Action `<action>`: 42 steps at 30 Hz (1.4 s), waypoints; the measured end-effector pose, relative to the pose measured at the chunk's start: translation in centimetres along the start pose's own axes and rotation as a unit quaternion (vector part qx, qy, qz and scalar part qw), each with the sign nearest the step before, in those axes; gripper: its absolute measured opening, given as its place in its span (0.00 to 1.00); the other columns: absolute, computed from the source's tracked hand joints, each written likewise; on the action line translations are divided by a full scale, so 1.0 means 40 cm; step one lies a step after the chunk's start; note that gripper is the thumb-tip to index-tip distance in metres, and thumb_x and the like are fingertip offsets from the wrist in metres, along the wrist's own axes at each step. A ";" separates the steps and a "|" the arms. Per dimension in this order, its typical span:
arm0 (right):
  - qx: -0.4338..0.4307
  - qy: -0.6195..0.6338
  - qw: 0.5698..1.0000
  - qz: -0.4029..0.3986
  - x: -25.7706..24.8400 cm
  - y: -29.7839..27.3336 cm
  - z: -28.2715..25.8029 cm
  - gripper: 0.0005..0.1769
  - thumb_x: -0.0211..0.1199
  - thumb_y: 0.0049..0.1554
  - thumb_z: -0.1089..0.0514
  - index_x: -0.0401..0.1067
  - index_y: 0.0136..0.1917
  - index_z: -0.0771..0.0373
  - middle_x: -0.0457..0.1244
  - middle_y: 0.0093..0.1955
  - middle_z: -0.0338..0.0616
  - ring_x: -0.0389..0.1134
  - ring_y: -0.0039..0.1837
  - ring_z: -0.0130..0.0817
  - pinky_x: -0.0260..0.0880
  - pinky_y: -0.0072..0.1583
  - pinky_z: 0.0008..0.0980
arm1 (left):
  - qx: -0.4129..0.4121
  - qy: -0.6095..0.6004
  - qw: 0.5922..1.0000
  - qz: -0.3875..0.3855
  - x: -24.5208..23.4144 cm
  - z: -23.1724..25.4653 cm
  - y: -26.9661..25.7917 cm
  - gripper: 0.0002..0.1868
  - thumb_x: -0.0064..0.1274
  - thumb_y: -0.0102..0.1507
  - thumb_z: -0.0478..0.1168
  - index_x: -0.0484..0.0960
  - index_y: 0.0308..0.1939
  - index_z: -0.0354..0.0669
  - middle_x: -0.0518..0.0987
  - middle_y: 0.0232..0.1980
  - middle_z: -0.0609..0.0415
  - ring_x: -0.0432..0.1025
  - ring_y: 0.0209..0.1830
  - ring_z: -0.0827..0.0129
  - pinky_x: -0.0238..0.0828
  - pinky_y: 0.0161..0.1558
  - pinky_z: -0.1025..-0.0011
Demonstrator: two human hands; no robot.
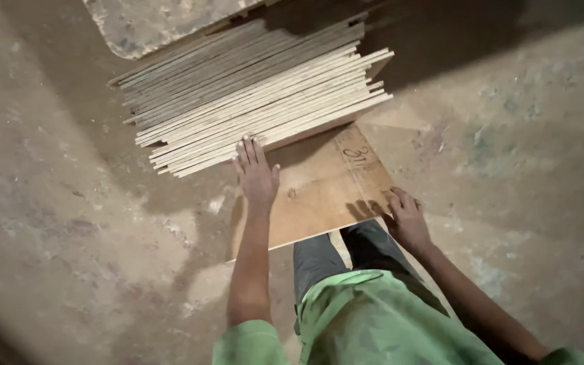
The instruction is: The person picks up square plywood sheets from a pile on the floor and places them onto a table, then aligns thin wooden strips in a stack on the table by hand.
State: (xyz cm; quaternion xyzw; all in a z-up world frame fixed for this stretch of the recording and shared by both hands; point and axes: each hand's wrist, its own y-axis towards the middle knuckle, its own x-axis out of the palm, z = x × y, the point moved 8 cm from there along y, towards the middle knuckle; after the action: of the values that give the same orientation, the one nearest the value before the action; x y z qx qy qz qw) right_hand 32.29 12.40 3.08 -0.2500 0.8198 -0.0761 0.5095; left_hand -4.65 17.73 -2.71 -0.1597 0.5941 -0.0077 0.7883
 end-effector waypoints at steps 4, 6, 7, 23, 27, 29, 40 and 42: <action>0.044 0.031 0.998 -0.045 0.035 -0.034 0.036 0.37 0.68 0.47 0.60 0.63 0.70 0.55 0.57 0.71 0.56 0.61 0.70 0.54 0.61 0.67 0.51 | 0.000 0.013 0.999 -0.034 -0.001 -0.001 0.019 0.53 0.61 0.59 0.52 0.49 0.78 0.33 0.45 0.83 0.36 0.40 0.84 0.42 0.35 0.78 0.43; 0.050 0.048 0.996 -0.049 0.046 -0.059 0.040 0.36 0.68 0.49 0.60 0.63 0.70 0.55 0.57 0.71 0.56 0.62 0.69 0.55 0.63 0.66 0.51 | 0.021 0.014 0.999 -0.020 -0.016 0.005 0.014 0.53 0.61 0.59 0.51 0.49 0.79 0.32 0.46 0.83 0.35 0.40 0.83 0.41 0.36 0.78 0.43; 0.053 0.056 0.996 -0.052 0.052 -0.070 0.042 0.36 0.68 0.49 0.60 0.63 0.71 0.55 0.57 0.71 0.56 0.63 0.69 0.56 0.64 0.65 0.51 | 0.031 0.015 0.999 -0.012 -0.021 0.008 0.012 0.54 0.62 0.59 0.51 0.49 0.80 0.31 0.46 0.83 0.35 0.41 0.83 0.41 0.36 0.78 0.42; 0.119 0.084 0.987 -0.068 0.043 -0.171 0.109 0.30 0.66 0.54 0.57 0.66 0.69 0.54 0.61 0.67 0.50 0.69 0.60 0.52 0.71 0.56 0.46 | 0.105 0.022 0.989 -0.099 0.123 0.092 -0.199 0.23 0.52 0.61 0.35 0.79 0.62 0.45 0.81 0.54 0.49 0.77 0.49 0.55 0.73 0.45 0.52; 0.123 0.109 0.984 -0.063 0.080 -0.183 0.166 0.25 0.65 0.56 0.58 0.69 0.67 0.53 0.64 0.62 0.49 0.73 0.56 0.46 0.73 0.54 0.43 | 0.167 -0.067 0.984 -0.013 0.103 0.127 -0.233 0.20 0.49 0.57 0.33 0.83 0.53 0.44 0.84 0.53 0.52 0.79 0.51 0.60 0.77 0.50 0.59; 0.131 0.123 0.983 -0.030 0.071 -0.155 0.217 0.24 0.65 0.57 0.59 0.69 0.67 0.54 0.66 0.59 0.50 0.73 0.53 0.46 0.73 0.53 0.43 | 0.160 -0.073 0.984 -0.001 0.070 0.128 -0.209 0.18 0.48 0.59 0.34 0.84 0.52 0.45 0.85 0.51 0.51 0.79 0.48 0.58 0.77 0.50 0.58; -0.180 0.205 0.955 0.115 -0.283 0.335 0.035 0.44 0.78 0.46 0.51 0.66 0.70 0.68 0.57 0.73 0.62 0.57 0.73 0.59 0.59 0.70 0.49 | 0.135 -0.287 0.944 -0.091 -0.635 -0.013 -0.187 0.17 0.57 0.62 0.32 0.83 0.56 0.41 0.85 0.51 0.43 0.81 0.48 0.55 0.76 0.48 0.63; -0.074 0.331 0.941 -0.006 -0.313 0.391 -0.029 0.32 0.74 0.51 0.48 0.73 0.64 0.64 0.66 0.62 0.55 0.66 0.64 0.50 0.67 0.63 0.42 | 0.018 -0.273 0.954 -0.124 -0.680 -0.084 -0.169 0.14 0.60 0.61 0.37 0.85 0.51 0.41 0.87 0.44 0.45 0.81 0.42 0.56 0.77 0.45 0.65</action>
State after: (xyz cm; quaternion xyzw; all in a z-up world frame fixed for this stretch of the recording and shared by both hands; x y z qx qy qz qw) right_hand 30.55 31.86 7.67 -0.2530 0.9438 -0.0966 0.1893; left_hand -14.60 15.99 23.64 -0.2143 0.3318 -0.0719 0.9159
